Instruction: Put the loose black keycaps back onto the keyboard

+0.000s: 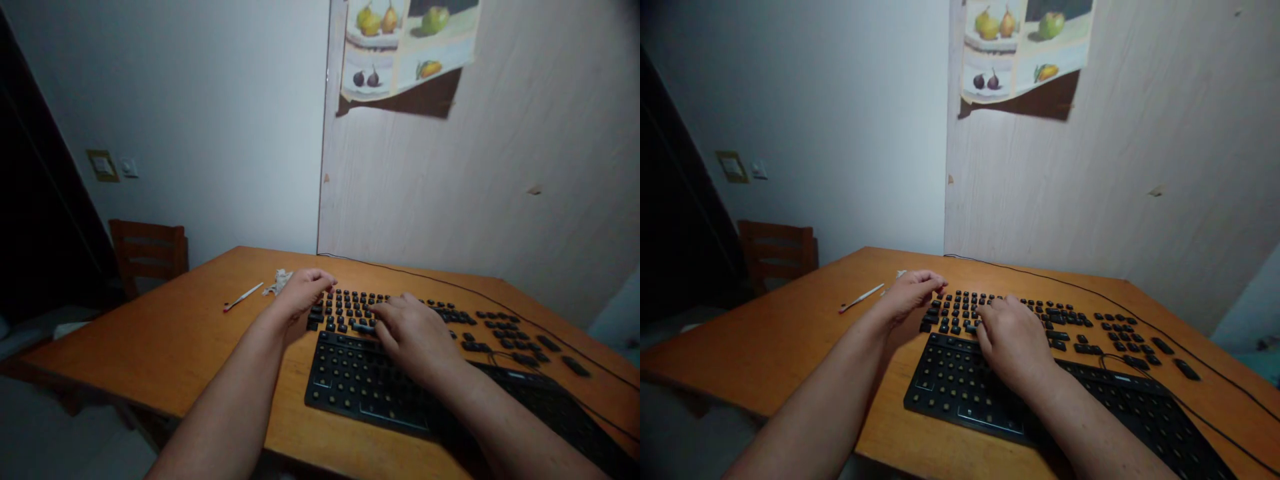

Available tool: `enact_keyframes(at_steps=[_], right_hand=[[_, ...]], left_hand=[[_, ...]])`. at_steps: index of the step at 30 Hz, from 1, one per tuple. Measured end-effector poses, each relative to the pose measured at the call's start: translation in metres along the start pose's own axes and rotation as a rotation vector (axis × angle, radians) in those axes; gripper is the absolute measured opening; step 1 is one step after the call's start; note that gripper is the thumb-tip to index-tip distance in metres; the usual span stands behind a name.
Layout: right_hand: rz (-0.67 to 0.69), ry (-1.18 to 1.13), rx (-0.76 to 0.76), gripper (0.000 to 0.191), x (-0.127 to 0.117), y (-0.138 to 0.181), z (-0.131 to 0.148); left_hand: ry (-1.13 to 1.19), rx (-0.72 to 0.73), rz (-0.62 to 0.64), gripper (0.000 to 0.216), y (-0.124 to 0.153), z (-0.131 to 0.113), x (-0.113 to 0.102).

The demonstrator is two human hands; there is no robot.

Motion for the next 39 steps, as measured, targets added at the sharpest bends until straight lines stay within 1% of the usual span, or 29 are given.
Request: enact_keyframes(at_steps=[3, 7, 9, 13, 19, 22, 26, 33, 39], right_hand=[[-0.011, 0.001, 0.036, 0.022, -0.001, -0.002, -0.009], [-0.033, -0.020, 0.065, 0.022, -0.003, -0.004, -0.019], [-0.038, -0.020, 0.077, 0.023, -0.004, -0.005, -0.023], [-0.037, -0.001, 0.117, 0.024, -0.004, -0.006, -0.031], [-0.020, -0.006, 0.150, 0.024, -0.001, -0.006, -0.041], [-0.007, -0.003, 0.158, 0.027, 0.001, -0.006, -0.049], [-0.003, -0.010, 0.183, 0.030, 0.001, -0.006, -0.061], [-0.047, -0.054, 0.243, 0.034, -0.013, -0.006, -0.081], [-0.025, -0.057, 0.236, 0.032, -0.020, -0.013, -0.084]], left_hand=[[0.142, 0.037, -0.188, 0.030, -0.003, -0.014, -0.019], [0.358, 0.035, -0.349, 0.030, -0.005, -0.024, -0.033], [0.479, 0.021, -0.429, 0.029, -0.005, -0.023, -0.039], [0.687, -0.013, -0.579, 0.025, -0.005, -0.006, -0.049], [0.701, 0.015, -0.715, 0.029, 0.000, 0.030, -0.065], [0.648, 0.033, -0.720, 0.031, 0.001, 0.039, -0.069], [0.597, 0.054, -0.679, 0.032, -0.002, 0.040, -0.069], [0.600, 0.035, -0.690, 0.033, -0.002, 0.042, -0.068], [0.622, 0.010, -0.685, 0.032, -0.002, 0.047, -0.064]])
Point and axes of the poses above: each hand's wrist, its own y-axis away from the middle knuckle, its own x-axis out of the palm, z = x × y, the point moved 10 cm from there along -y, towards the middle knuckle, and after that the axes turned 2 degrees about y, right-handed, at the moved point
